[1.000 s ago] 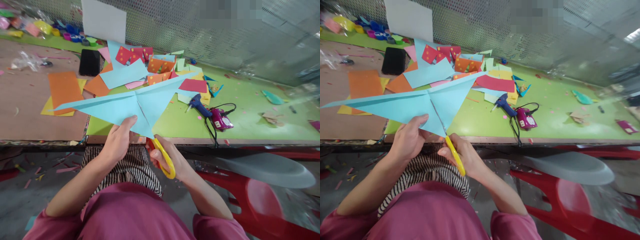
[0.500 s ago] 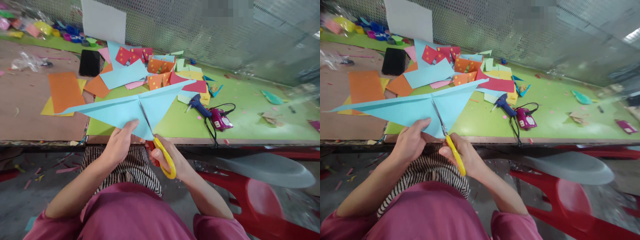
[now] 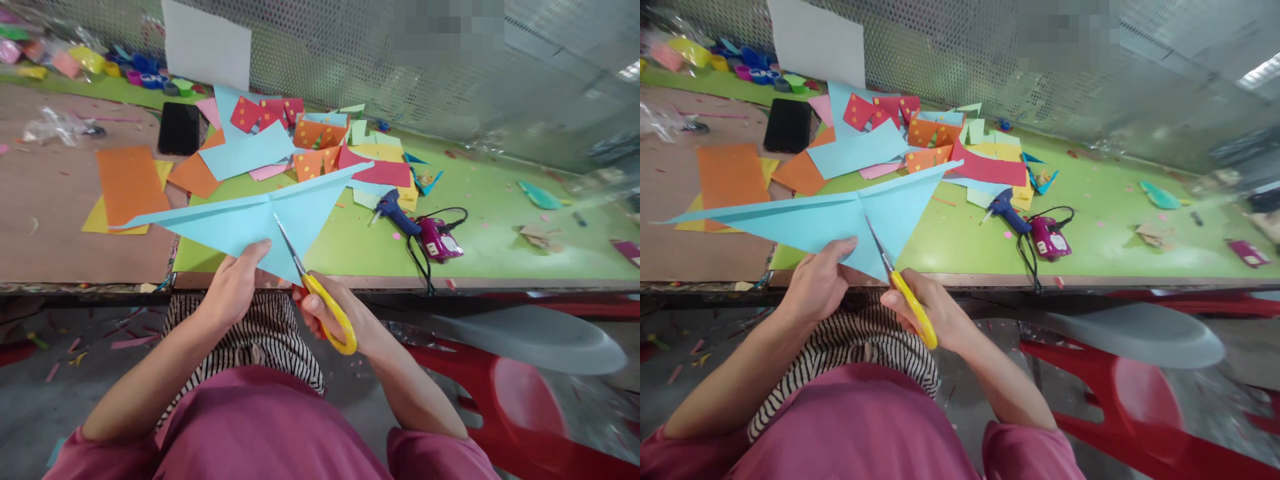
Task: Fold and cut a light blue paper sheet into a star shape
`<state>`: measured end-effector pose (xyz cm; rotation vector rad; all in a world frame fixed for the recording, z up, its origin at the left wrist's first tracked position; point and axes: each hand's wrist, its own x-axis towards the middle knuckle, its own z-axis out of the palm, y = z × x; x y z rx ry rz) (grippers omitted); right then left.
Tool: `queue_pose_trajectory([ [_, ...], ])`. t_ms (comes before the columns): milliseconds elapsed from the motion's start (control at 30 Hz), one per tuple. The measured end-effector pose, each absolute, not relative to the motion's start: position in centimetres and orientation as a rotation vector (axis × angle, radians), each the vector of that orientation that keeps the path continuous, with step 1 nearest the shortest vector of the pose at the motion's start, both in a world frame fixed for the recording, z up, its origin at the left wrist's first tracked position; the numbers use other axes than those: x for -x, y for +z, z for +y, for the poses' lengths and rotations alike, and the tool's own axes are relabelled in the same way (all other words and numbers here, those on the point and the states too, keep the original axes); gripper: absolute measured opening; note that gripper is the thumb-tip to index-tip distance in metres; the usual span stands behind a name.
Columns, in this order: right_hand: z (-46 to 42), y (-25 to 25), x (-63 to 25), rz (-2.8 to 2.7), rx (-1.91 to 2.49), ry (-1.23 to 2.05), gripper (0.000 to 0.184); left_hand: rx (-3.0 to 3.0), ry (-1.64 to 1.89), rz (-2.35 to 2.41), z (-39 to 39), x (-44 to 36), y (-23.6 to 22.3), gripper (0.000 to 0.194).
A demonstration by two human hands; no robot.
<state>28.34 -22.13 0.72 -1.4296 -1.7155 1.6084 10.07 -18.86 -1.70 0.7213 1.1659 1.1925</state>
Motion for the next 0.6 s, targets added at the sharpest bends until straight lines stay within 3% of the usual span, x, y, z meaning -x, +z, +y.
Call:
queue_pose_trajectory([
  [133,-21.3,2.3,-30.2,-1.97,1.634,1.46,0.059,-0.618,1.324,1.06,-16.7,-8.5,-1.3,0.018],
  [267,-19.2,3.6,-32.3,-2.185,1.959,0.817,0.044,-0.695,1.248,1.067,-13.3,-5.5,-1.3,0.026],
  [500,-14.4,1.1,-35.6,-2.384,1.882,0.254,0.038,-0.986,0.729,1.244,-10.3,-2.2,-1.3,0.025],
  [600,-14.2,0.3,-35.2,-2.402,1.734,-0.063,0.03,-1.134,0.493,1.341,-10.6,-0.8,-0.1,0.042],
])
